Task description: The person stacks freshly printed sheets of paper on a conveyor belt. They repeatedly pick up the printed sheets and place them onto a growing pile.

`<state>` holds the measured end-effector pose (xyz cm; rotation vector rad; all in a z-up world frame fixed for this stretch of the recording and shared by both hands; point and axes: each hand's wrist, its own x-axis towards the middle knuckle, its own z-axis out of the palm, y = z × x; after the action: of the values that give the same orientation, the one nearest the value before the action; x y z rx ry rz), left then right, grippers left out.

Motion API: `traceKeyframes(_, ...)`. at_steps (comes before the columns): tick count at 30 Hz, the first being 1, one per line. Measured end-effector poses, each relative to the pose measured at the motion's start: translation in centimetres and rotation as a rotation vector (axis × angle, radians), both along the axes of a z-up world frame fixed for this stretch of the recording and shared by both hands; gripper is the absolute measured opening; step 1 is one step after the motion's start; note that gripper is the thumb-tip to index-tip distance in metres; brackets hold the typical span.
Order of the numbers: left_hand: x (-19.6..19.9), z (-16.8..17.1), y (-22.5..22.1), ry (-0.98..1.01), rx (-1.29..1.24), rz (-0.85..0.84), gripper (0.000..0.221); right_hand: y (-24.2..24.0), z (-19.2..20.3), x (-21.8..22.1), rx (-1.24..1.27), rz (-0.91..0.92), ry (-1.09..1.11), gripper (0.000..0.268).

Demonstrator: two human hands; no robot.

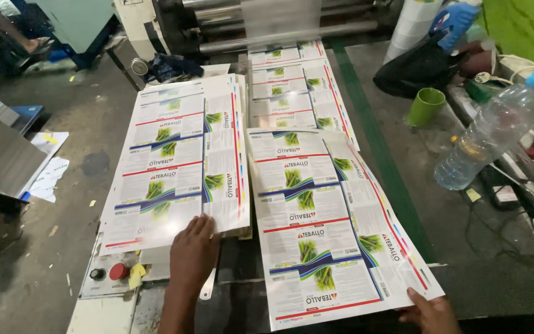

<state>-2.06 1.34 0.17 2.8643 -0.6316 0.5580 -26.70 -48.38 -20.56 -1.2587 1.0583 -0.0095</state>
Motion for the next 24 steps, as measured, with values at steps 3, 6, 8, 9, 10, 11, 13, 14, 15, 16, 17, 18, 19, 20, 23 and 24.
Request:
traceKeyframes(3, -1.5, 3.2, -0.3, 0.001, -0.193, -0.021, 0.025, -0.5, -0.6, -0.4, 0.044, -0.010, 0.019, 0.054)
traceKeyframes(6, -3.3, 6.5, -1.5, 0.084, -0.237, 0.136, 0.019, -0.4, -0.7, -0.5, 0.019, 0.004, -0.016, 0.055)
traceKeyframes(8, -3.7, 6.4, -1.8, -0.110, -0.274, 0.077, 0.018, 0.0, 0.2, -0.2, 0.032, 0.034, 0.052, 0.054)
traceKeyframes(9, -3.5, 6.2, -1.9, -0.111, -0.273, 0.077, 0.018, 0.3, -0.2, -0.2, 0.032, 0.034, 0.051, 0.054)
traceKeyframes(10, -3.4, 5.9, -1.9, -0.097, -0.253, 0.041, 0.026, 0.4, -0.6, -0.2, 0.027, 0.038, 0.060, 0.052)
traceKeyframes(11, -3.4, 5.7, -1.9, -0.082, -0.232, 0.006, 0.035, 0.6, -1.0, -0.3, 0.021, 0.043, 0.068, 0.051)
traceKeyframes(13, -2.4, 4.1, -1.4, -0.117, -0.136, -0.032, 0.050, 1.7, -1.3, 0.2, 0.011, 0.047, -0.003, 0.050)
traceKeyframes(14, -1.9, 3.3, -1.2, -0.151, -0.040, -0.072, 0.065, 2.2, -1.5, 0.5, -0.001, 0.049, -0.074, 0.049)
traceKeyframes(15, -1.6, 2.4, -1.1, -0.153, -0.041, -0.072, 0.065, 2.7, -1.0, 1.4, -0.001, 0.050, -0.077, 0.049)
traceKeyframes(16, -1.2, 1.6, -0.9, -0.061, 0.000, -0.040, 0.068, 3.2, -0.5, 2.3, 0.011, 0.080, -0.097, 0.047)
traceKeyframes(17, -0.9, 0.8, -0.7, 0.031, 0.041, -0.008, 0.071, 3.7, -0.1, 3.2, 0.024, 0.110, -0.118, 0.044)
traceKeyframes(18, -0.7, 0.1, -0.5, 0.026, 0.042, -0.007, 0.071, 4.1, 0.7, 4.2, 0.025, 0.111, -0.123, 0.044)
traceKeyframes(19, -0.6, -0.5, -0.3, 0.001, 0.024, -0.012, 0.060, 4.5, 1.6, 5.3, 0.045, 0.117, -0.132, 0.042)
traceKeyframes(20, -0.6, -1.2, 0.0, -0.024, 0.004, -0.016, 0.050, 4.8, 2.4, 6.3, 0.065, 0.126, -0.140, 0.041)
traceKeyframes(23, -1.1, 0.3, -0.4, -0.009, -0.041, -0.029, 0.040, 5.0, 4.3, 8.9, 0.033, 0.132, -0.326, 0.042)
traceKeyframes(24, -1.0, 0.4, -0.3, -0.011, -0.039, -0.025, 0.040, 4.7, 4.1, 9.4, 0.036, 0.135, -0.328, 0.042)
